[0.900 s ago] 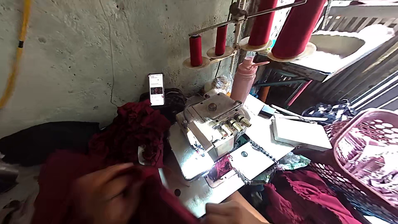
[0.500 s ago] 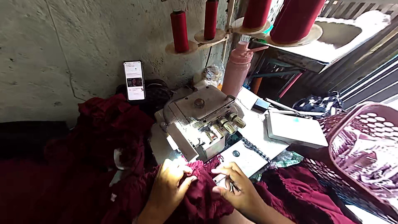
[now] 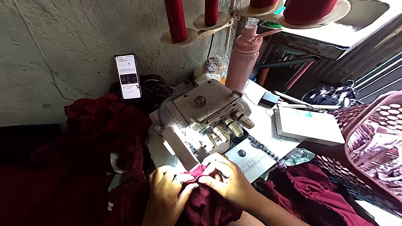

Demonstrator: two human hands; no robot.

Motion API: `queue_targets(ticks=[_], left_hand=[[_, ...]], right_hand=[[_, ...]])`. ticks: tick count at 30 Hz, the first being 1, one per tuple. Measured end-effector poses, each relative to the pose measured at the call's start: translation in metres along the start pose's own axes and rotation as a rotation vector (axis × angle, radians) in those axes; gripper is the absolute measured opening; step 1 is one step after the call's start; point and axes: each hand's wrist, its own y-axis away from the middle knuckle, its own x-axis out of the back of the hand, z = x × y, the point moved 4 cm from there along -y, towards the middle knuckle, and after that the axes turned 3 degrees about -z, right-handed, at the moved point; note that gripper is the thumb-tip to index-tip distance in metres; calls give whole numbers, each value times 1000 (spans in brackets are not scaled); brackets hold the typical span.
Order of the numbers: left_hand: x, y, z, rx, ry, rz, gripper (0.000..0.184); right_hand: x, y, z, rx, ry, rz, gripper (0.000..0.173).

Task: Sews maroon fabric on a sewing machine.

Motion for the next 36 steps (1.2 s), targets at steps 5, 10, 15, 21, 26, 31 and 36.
queue_targets(ticks=[5, 10, 15, 21, 26, 31, 36], left_hand=[[2, -2, 2, 10, -46, 20, 34], [3, -4, 5, 87, -81, 51, 33], [0, -11, 2, 120, 39, -12, 36], [-2, -11, 2, 218, 139, -34, 28], [-3, -9, 4, 182, 112, 21, 24], [-1, -10, 3, 194, 107, 30, 23], [-3, -9, 3, 256, 123, 48, 23]], right_hand=[[1, -1, -3, 91, -8, 57, 13], [3, -5, -6, 127, 44, 108, 11], [3, -4, -6, 157, 107, 130, 12], [7, -4, -6, 151, 55, 106, 13], [6, -7, -6, -86, -151, -9, 24], [6, -11, 1, -364, -332, -134, 6], [1, -5, 3, -443, -447, 13, 11]])
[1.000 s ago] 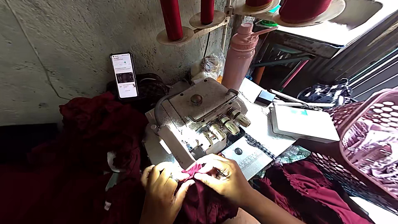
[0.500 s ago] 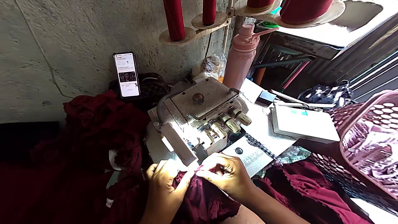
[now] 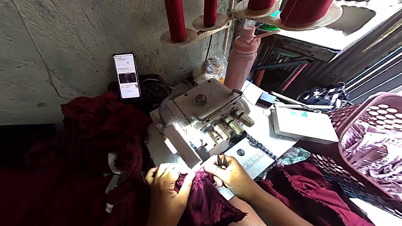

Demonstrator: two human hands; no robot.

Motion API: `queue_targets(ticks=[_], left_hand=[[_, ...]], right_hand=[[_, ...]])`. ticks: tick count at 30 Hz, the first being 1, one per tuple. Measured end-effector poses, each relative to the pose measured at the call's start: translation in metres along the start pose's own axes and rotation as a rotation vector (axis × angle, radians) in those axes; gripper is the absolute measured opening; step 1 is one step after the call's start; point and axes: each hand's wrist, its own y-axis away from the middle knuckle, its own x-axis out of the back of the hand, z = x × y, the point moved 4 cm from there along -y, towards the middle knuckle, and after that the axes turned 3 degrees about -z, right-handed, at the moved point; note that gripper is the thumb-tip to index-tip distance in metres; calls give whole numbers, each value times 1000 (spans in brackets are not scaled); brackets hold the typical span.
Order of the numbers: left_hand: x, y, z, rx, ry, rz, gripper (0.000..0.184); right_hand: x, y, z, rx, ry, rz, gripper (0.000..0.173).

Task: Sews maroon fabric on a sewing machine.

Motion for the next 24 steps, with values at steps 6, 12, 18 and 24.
queue_targets(ticks=[6, 12, 18, 24], left_hand=[[-1, 1, 2, -8, 0, 17, 23], [8, 8, 3, 33, -63, -44, 27], [9, 8, 15, 87, -326, 48, 27], [-4, -7, 5, 167, -373, 50, 29]], right_hand=[[-7, 1, -3, 323, 275, -69, 22], [-5, 4, -4, 371, 296, -38, 11], [-10, 2, -7, 450, 676, 172, 17], [-13, -11, -10, 419, 826, 287, 17]])
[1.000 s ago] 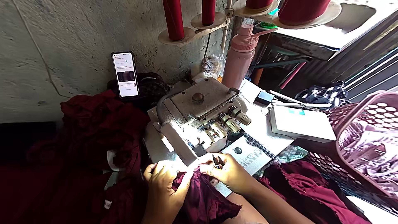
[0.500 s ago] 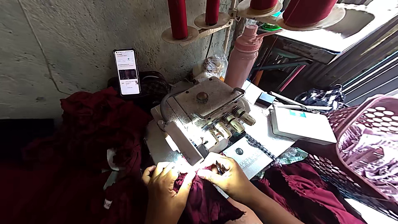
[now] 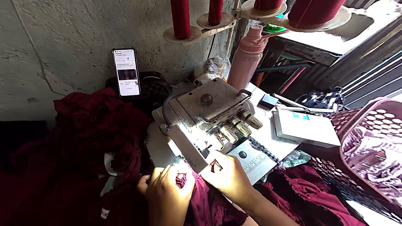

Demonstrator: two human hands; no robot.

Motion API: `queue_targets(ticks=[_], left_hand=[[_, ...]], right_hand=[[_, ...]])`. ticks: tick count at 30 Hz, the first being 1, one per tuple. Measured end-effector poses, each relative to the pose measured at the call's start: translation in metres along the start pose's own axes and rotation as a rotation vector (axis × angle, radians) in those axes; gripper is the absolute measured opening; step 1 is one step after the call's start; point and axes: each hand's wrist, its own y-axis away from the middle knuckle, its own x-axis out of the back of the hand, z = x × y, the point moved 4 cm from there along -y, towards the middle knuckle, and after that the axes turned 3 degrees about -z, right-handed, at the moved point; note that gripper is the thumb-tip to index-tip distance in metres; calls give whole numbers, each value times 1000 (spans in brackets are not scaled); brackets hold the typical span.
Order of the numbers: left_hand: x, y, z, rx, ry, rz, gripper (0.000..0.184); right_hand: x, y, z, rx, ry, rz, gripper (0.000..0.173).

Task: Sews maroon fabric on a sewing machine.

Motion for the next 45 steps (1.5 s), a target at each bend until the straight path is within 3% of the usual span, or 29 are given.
queue_targets(ticks=[4, 9, 13, 18, 21, 28, 45], left_hand=[[-4, -14, -2, 7, 63, -66, 26], [-7, -22, -7, 48, 66, -105, 37], [-9, -23, -8, 65, 86, -103, 42], [-8, -22, -12, 38, 102, -121, 46], [-6, -20, -13, 0, 110, -174, 59], [-7, -16, -8, -4, 28, -96, 66], [-11, -19, -10, 9, 31, -86, 67]], right_hand=[[0, -5, -2, 27, 25, 86, 17], [-6, -6, 2, 19, 129, 171, 39], [-9, -7, 4, 46, 136, 219, 29], [1, -5, 9, 129, -24, 89, 17], [6, -3, 6, 190, 39, -1, 20], [7, -8, -2, 197, 183, -20, 23], [6, -14, -6, 188, 292, 22, 23]])
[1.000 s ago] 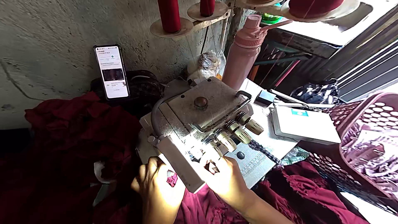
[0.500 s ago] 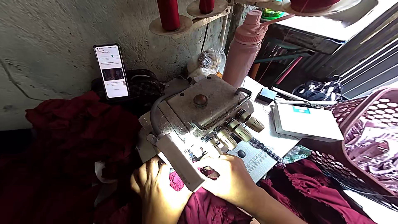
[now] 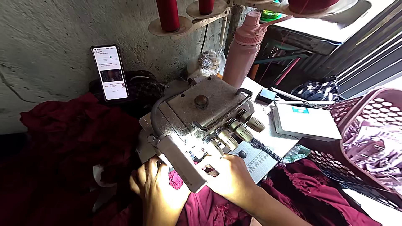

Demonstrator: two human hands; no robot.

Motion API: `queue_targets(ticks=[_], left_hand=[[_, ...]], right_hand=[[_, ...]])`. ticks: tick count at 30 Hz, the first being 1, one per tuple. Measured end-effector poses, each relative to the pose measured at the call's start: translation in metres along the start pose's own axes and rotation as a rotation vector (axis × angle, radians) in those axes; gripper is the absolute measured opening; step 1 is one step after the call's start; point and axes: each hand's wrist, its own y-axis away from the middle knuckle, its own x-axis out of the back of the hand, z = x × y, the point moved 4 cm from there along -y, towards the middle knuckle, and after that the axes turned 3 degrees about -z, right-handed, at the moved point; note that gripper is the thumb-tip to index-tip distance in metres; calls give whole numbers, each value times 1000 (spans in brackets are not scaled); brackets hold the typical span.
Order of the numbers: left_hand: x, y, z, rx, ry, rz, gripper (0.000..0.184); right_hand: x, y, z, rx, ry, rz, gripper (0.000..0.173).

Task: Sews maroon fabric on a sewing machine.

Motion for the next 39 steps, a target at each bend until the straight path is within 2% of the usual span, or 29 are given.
queue_targets(ticks=[4, 6, 8, 9, 12, 15, 23, 39], left_hand=[[-5, 1, -5, -19, 13, 7, 73], [-8, 0, -16, -12, 130, -99, 73], [-7, -6, -28, 37, 315, -185, 52], [-8, -9, -32, 35, 346, -166, 43], [-10, -17, -36, -36, 236, -20, 37], [-10, -18, -31, -36, 179, 23, 36], [-10, -14, -20, -98, 85, 61, 34], [-11, -14, -16, -66, 43, 57, 28]], right_hand=[[1, 0, -1, -6, -12, -19, 20], [1, 0, -1, -15, -6, -20, 21], [1, 0, -1, -22, 3, -16, 23], [1, 0, -2, -26, 8, -12, 23], [1, -1, -2, -25, 9, 9, 22], [0, 0, -2, -28, 16, 14, 23], [-2, 0, -2, -41, 19, -2, 23], [-3, 0, -1, -13, 33, -11, 25]])
